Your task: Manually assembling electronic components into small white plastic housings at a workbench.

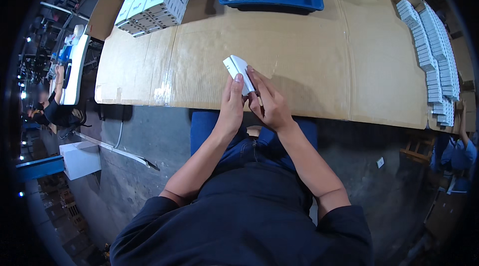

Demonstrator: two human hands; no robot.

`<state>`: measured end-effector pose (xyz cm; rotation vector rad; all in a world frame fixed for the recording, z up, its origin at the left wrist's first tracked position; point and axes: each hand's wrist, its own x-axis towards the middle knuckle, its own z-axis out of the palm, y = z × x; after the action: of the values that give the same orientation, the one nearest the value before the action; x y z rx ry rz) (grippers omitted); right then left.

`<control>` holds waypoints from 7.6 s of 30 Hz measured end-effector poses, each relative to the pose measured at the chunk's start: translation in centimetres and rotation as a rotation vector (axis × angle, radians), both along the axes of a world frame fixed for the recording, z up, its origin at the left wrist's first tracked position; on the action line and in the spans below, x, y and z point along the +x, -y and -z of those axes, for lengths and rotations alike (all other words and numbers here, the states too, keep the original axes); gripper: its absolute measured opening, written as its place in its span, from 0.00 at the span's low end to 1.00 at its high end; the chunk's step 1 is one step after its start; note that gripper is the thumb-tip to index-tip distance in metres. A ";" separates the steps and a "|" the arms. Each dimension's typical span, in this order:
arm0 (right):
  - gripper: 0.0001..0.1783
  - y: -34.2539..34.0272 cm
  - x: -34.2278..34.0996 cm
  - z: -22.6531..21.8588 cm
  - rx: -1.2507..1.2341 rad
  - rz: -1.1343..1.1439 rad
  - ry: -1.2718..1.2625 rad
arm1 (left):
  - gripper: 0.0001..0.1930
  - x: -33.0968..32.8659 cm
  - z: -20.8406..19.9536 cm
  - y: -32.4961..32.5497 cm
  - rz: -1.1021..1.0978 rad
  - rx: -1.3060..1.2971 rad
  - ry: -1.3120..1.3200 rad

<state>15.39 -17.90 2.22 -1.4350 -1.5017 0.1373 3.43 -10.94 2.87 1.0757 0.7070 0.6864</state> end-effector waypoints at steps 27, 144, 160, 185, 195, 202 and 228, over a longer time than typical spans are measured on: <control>0.22 -0.6 0.0 2.9 -0.028 0.080 0.053 | 0.22 0.6 1.7 -0.7 -0.031 -0.045 -0.015; 0.32 -1.8 -3.0 -0.2 -0.512 -0.017 -1.034 | 0.50 -0.8 3.6 -3.0 -0.087 0.656 -0.047; 0.47 -2.4 2.6 -0.7 -0.079 -0.105 0.183 | 0.38 0.0 -0.8 -0.7 0.105 -0.629 0.214; 0.21 -3.0 1.7 0.4 -0.293 0.086 -0.930 | 0.33 -0.1 -1.4 -2.5 -0.029 -0.425 0.089; 0.32 -2.2 -1.8 -2.2 -0.393 -0.010 -1.285 | 0.55 -1.0 0.4 -3.4 0.071 0.778 -0.058; 0.28 -2.4 -5.2 -3.0 -0.239 -0.052 -1.375 | 0.44 -0.9 2.1 -3.3 -0.246 0.848 0.020; 0.31 -1.7 -2.7 -3.9 -0.487 -0.074 -1.171 | 0.53 -1.7 2.3 -3.5 -0.095 0.872 -0.100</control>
<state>12.65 -16.16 6.14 -1.2496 -0.5360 1.2238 1.73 -7.39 0.61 1.8884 0.5427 1.0704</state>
